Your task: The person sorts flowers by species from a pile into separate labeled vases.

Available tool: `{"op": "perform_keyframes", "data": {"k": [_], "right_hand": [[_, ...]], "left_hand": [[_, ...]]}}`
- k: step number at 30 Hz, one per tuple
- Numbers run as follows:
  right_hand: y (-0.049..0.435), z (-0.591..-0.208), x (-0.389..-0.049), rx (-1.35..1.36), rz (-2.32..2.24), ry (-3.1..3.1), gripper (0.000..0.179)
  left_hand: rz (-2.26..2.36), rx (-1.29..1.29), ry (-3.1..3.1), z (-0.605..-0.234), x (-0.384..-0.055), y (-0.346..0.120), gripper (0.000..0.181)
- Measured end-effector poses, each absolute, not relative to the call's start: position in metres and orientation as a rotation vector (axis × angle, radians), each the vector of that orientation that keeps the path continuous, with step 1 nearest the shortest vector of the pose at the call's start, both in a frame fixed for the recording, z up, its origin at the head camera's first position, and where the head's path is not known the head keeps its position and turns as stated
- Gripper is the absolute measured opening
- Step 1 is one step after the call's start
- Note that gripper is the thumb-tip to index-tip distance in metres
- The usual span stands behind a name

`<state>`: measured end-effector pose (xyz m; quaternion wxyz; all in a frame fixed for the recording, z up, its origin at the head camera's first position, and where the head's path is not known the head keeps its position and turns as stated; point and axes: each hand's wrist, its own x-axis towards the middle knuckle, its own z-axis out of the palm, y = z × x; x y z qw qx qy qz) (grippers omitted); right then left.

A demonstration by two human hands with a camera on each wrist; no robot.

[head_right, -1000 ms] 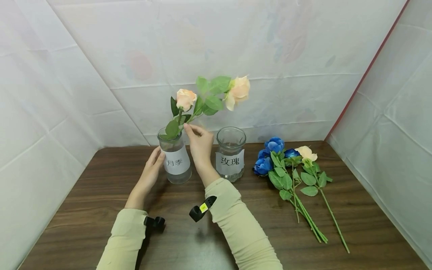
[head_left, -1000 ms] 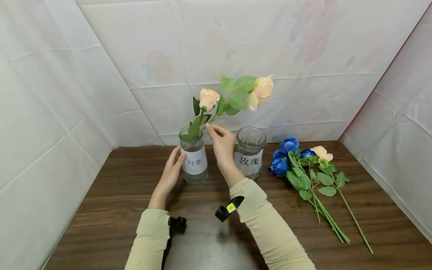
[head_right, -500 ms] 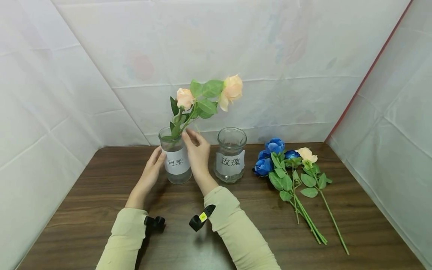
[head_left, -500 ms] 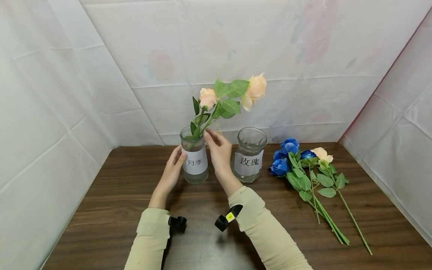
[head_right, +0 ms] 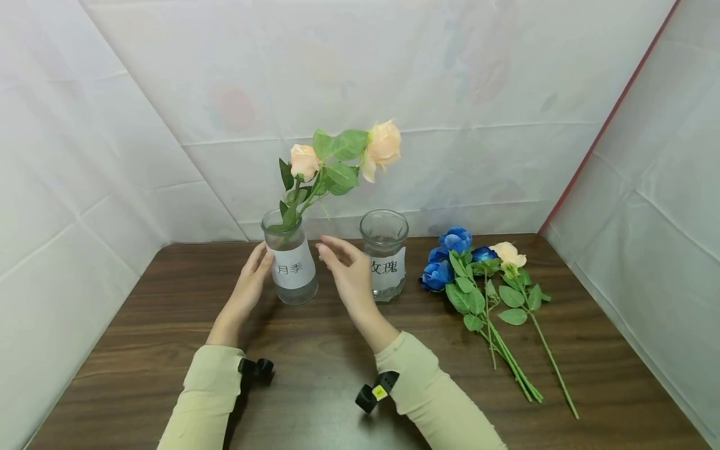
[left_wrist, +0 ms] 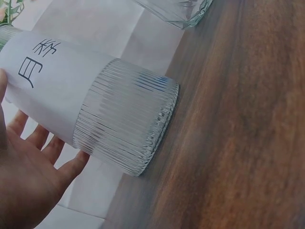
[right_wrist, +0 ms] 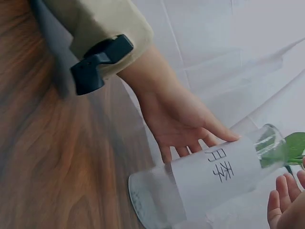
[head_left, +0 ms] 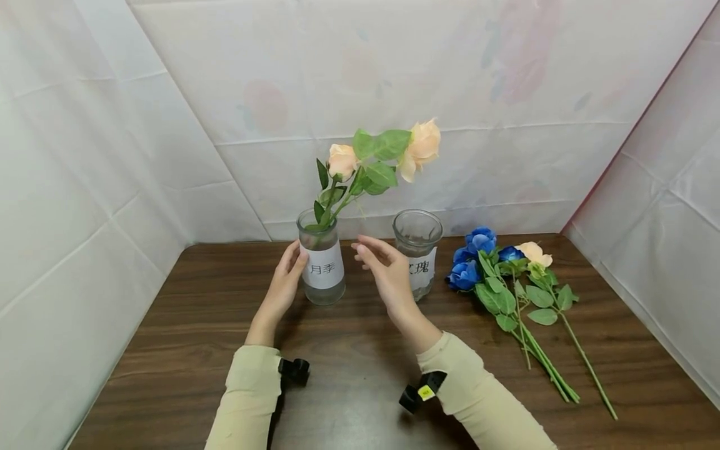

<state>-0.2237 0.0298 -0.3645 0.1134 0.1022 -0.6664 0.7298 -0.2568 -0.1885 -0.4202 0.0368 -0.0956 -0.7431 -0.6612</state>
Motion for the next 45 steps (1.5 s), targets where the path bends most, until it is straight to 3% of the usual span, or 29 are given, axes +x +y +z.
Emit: {"op": "perform_keyframes", "data": {"k": [9,24,45], "right_hand": [[0.071,-0.366,-0.193,0.312,2.092,-2.050,0.029],[0.165,-0.369,-0.157,0.094,1.987,-2.135,0.037],[0.317,-0.393,-0.129,-0.236,1.862,-2.179,0.019]], "left_hand": [[-2.020,-0.295,-2.271,-0.420,-0.260,-0.189,0.055],[-2.023,-0.297,-2.295,-0.420,-0.259,-0.187,0.056],[-2.031,-0.302,-2.282,-0.420,-0.258,-0.188,0.056]]}}
